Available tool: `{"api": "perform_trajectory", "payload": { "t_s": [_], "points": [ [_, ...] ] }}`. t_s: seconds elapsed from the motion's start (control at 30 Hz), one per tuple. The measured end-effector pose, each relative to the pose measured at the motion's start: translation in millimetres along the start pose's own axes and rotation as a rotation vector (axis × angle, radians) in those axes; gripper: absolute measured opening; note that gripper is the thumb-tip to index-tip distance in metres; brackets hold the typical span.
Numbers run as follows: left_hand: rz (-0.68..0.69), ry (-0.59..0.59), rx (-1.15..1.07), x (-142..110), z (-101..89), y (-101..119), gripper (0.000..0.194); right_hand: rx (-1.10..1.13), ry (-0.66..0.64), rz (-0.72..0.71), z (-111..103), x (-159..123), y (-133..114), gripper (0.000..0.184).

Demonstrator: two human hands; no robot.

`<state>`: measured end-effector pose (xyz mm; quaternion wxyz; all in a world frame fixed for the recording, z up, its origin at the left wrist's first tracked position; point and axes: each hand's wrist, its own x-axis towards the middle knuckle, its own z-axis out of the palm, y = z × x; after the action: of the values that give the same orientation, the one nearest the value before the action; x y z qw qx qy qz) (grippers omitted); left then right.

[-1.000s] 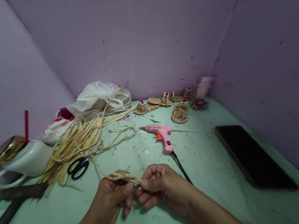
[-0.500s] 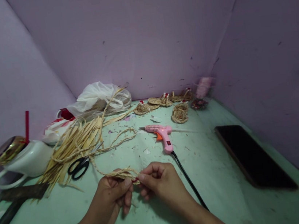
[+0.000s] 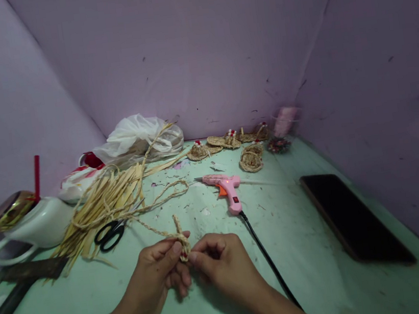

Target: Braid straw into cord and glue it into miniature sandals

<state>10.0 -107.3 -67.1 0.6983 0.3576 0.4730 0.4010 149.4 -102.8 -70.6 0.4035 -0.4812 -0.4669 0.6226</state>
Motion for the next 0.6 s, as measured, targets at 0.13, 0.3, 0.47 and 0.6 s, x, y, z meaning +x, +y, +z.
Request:
{"api": "perform_trajectory", "payload": {
  "t_s": [0.13, 0.3, 0.47, 0.6],
  "points": [
    [0.044, -0.056, 0.095, 1.4, -3.7, -4.4, 0.030, -0.011, -0.032, -0.022, 0.1, 1.0, 1.3, 0.022],
    [0.058, 0.001, 0.155, -0.7, -2.4, -3.5, 0.033, -0.077, -0.078, -0.032, -1.0, 0.5, 0.2, 0.018],
    [0.023, 0.023, 0.168, -7.3, -1.3, 0.9, 0.031, -0.156, -0.103, -0.014, -4.0, -1.1, -2.0, 0.013],
    [-0.007, 0.036, 0.174, -11.5, -1.9, 3.0, 0.028, -0.213, -0.074, -0.013, -11.7, 0.6, -8.2, 0.021]
  ]
}}
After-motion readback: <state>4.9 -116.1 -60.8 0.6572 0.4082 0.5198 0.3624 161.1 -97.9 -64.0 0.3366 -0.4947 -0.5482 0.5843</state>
